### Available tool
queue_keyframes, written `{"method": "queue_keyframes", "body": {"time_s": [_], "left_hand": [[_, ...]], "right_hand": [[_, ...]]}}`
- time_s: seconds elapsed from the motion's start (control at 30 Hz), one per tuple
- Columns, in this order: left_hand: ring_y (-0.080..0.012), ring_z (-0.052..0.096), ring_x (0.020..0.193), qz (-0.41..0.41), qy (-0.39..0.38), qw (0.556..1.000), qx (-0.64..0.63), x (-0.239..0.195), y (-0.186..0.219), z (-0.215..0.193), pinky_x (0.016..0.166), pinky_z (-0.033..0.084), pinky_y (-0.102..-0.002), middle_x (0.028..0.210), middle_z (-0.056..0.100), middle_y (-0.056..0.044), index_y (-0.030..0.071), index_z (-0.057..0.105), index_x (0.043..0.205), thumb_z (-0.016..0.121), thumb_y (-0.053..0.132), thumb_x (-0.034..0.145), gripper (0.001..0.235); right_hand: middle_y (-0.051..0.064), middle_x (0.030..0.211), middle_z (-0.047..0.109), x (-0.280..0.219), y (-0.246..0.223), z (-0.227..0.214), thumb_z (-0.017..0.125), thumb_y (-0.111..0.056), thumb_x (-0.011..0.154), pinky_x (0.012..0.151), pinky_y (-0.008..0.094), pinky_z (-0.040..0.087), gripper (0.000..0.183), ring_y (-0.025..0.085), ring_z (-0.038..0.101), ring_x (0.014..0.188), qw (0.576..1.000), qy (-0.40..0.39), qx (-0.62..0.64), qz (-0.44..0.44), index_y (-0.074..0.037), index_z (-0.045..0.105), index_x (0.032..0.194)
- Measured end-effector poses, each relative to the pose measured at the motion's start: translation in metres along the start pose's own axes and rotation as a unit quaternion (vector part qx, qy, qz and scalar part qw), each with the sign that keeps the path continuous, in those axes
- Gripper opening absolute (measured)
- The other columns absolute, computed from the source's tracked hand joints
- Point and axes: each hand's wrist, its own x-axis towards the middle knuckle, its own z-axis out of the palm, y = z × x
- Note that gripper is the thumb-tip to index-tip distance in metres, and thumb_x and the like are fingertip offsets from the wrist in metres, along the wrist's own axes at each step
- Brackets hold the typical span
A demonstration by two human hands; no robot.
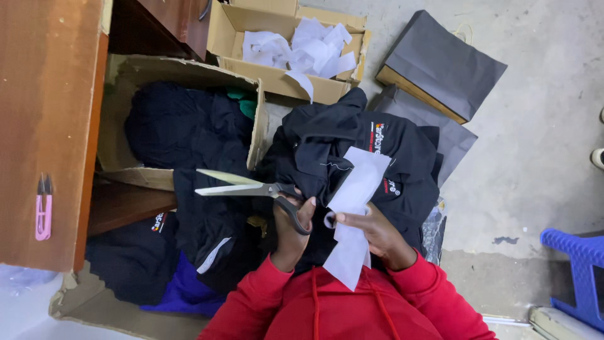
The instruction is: The person cuts a white sheet of paper into smaller pieces using scissors while seated on the floor. The person then folds a black jacket and places it into a cardboard box.
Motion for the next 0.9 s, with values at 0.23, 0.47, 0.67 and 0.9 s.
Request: {"method": "queue_keyframes", "body": {"time_s": [0.23, 0.47, 0.67, 0.9], "left_hand": [[-0.0217, 0.065, 0.065, -0.075, -0.158, 0.984, 0.028, 0.014, 0.088, -0.049, 0.065, 0.052, -0.035, 0.071, 0.064, -0.011, 0.003, 0.058, 0.1, 0.081, 0.008, 0.091, 0.025], [-0.0458, 0.069, 0.08, -0.135, -0.531, 0.689, 0.474, -0.038, 0.111, -0.11, 0.068, 0.047, -0.057, 0.091, 0.072, -0.021, 0.01, 0.052, 0.107, 0.072, 0.028, 0.093, 0.03], [-0.0481, 0.068, 0.07, -0.145, -0.494, 0.716, 0.472, -0.042, 0.113, -0.116, 0.062, 0.044, -0.059, 0.08, 0.071, -0.021, 0.009, 0.053, 0.097, 0.066, 0.017, 0.089, 0.017], [-0.0559, 0.066, 0.079, -0.116, -0.429, 0.754, 0.484, -0.049, 0.096, -0.09, 0.066, 0.042, -0.066, 0.085, 0.071, -0.025, 0.008, 0.049, 0.1, 0.065, 0.021, 0.088, 0.024]], "right_hand": [[0.016, 0.079, 0.076, -0.005, -0.03, -0.037, 0.09, 0.007, 0.073, 0.064, 0.052, 0.065, 0.036, 0.031, 0.079, 0.072, 0.995, 0.017, -0.076, -0.065, 0.0, 0.072, 0.104], [0.001, 0.079, 0.07, -0.017, -0.075, -0.012, 0.084, -0.026, 0.084, 0.061, 0.029, 0.051, 0.023, 0.014, 0.068, 0.07, 0.947, -0.057, -0.296, -0.11, -0.009, 0.07, 0.09], [-0.002, 0.074, 0.066, -0.016, -0.073, -0.018, 0.084, -0.024, 0.087, 0.058, 0.027, 0.046, 0.021, 0.012, 0.064, 0.065, 0.935, -0.055, -0.334, -0.109, -0.011, 0.068, 0.084], [-0.002, 0.08, 0.069, -0.018, -0.05, -0.015, 0.087, -0.019, 0.082, 0.062, 0.026, 0.05, 0.02, 0.011, 0.065, 0.072, 0.945, -0.065, -0.293, -0.131, -0.011, 0.072, 0.092]]}}
